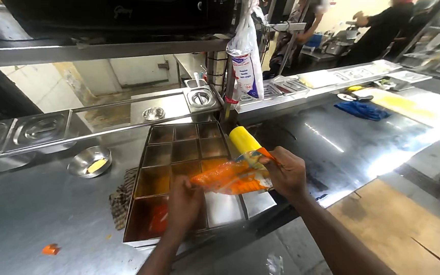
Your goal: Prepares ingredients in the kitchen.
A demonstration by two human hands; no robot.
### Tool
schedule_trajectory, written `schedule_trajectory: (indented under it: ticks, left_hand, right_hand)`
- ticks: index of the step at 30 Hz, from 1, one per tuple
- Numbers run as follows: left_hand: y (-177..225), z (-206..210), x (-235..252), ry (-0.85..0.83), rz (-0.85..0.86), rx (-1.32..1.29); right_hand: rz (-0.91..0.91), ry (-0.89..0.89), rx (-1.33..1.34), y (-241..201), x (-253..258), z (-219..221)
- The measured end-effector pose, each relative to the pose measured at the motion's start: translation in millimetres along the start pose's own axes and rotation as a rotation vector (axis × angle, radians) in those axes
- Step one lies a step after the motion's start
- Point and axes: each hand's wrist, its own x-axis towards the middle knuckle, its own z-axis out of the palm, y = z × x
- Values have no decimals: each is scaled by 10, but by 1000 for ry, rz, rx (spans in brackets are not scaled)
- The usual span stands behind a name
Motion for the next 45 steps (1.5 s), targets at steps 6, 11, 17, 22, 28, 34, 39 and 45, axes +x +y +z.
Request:
schedule_trajectory:
  ticks: [6,11,17,22,28,34,39,45]
  left_hand:
    - [34,26,-9,2,-8,13]
    - [37,6,-25,5,6,-50]
    - [69,-68,-88,13,-9,-31]
    - [-9,-161,-173,30,-31,-53]
    - [-57,-245,-264,65,-62,-83]
    - [-26,-296,-366,63,-50,-68]
    - [-40,-312,-458,54,-25,9]
    - [-33,-358,-575,76,-7,60]
  right_hand:
    - [-9,-3,-33,17,11,-39]
    - [-12,-2,-38,-8,63,-55]
    - [4,-23,-29,-67,80,-47]
    - [12,-53,-13,-118,46,55]
    - [16,-91,-12,-186,49,152]
    - [46,-93,-17,-253,-4,96]
    - [39,-106,2,-288,-28,32]
    - [30,-136,46,-349,-15,0]
